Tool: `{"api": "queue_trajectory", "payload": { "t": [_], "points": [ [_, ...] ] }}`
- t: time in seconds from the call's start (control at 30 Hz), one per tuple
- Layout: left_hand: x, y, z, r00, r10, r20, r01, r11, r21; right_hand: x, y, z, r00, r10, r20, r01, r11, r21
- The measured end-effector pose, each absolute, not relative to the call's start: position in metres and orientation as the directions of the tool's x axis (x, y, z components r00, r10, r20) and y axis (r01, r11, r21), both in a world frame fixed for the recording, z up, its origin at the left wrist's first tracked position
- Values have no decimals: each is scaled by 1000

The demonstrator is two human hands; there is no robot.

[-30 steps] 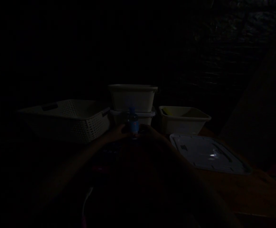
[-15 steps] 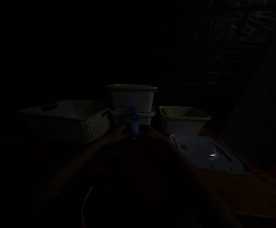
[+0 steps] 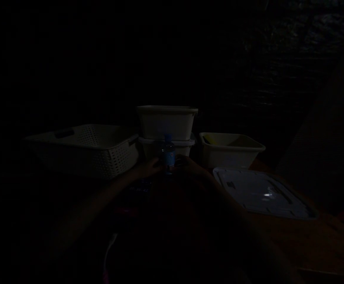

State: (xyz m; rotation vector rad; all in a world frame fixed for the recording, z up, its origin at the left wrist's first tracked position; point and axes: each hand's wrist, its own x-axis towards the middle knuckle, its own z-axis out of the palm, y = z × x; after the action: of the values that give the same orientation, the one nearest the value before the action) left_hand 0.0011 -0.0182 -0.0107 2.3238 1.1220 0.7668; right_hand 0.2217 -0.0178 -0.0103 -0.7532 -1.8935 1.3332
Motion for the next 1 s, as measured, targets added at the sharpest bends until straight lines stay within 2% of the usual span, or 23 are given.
{"api": "queue_trajectory", "payload": {
  "t": [0.3, 0.7, 1.0],
  "points": [
    [1, -19, -8, 523, 811, 263, 594, -568, 570, 221, -19, -10, -616, 766, 186, 59, 280, -958],
    [0, -18, -8, 573, 775, 266, 519, -594, 615, 221, -20, -8, -648, 745, 159, 70, 266, -961],
    [-2, -15, -10, 585, 760, 285, 520, -620, 587, 221, -24, -6, -670, 718, 190, 50, 299, -953]
  ]
}}
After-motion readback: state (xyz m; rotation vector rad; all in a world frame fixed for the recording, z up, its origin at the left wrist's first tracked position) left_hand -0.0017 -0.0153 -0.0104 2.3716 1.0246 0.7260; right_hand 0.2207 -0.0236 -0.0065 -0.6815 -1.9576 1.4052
